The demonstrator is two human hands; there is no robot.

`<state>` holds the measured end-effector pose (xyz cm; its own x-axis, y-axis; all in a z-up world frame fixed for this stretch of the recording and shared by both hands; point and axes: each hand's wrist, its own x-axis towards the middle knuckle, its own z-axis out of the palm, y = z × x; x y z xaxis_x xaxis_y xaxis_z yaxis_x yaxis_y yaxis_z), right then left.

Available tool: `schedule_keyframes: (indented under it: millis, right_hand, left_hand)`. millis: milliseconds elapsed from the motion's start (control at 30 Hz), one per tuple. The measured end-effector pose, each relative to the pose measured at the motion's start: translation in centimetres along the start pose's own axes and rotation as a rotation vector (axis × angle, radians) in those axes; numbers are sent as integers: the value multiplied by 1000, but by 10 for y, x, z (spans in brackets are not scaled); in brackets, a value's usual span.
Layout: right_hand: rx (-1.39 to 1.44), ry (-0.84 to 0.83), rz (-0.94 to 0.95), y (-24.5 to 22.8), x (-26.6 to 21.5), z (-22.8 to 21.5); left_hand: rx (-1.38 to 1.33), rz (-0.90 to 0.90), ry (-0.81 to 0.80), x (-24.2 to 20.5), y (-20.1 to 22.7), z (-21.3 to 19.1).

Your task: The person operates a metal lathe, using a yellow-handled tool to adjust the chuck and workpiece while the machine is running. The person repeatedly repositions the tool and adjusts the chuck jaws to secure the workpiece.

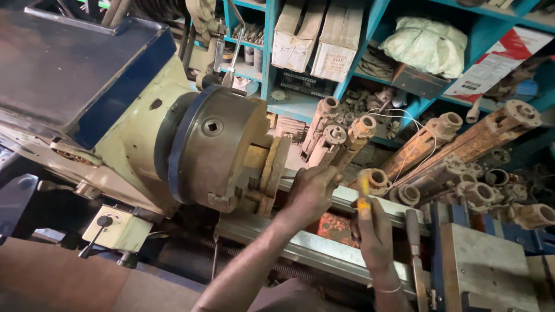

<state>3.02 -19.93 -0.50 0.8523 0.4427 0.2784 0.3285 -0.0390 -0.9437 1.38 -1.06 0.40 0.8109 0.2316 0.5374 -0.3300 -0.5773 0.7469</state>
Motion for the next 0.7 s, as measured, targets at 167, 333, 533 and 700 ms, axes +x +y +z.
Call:
schedule_keyframes:
  millis: [167, 333, 533, 700]
  right_hand:
    - [-388, -14, -73, 2, 16, -20]
    - [721, 138, -282, 34, 20, -10]
    - [48, 45, -22, 60, 26, -17]
    - [864, 118, -209, 54, 27, -16]
  left_hand:
    - [-64, -46, -45, 1, -11, 6]
    - [84, 82, 50, 0, -6, 6]
    - [90, 59, 84, 4, 4, 4]
    - [140, 65, 119, 6, 1, 7]
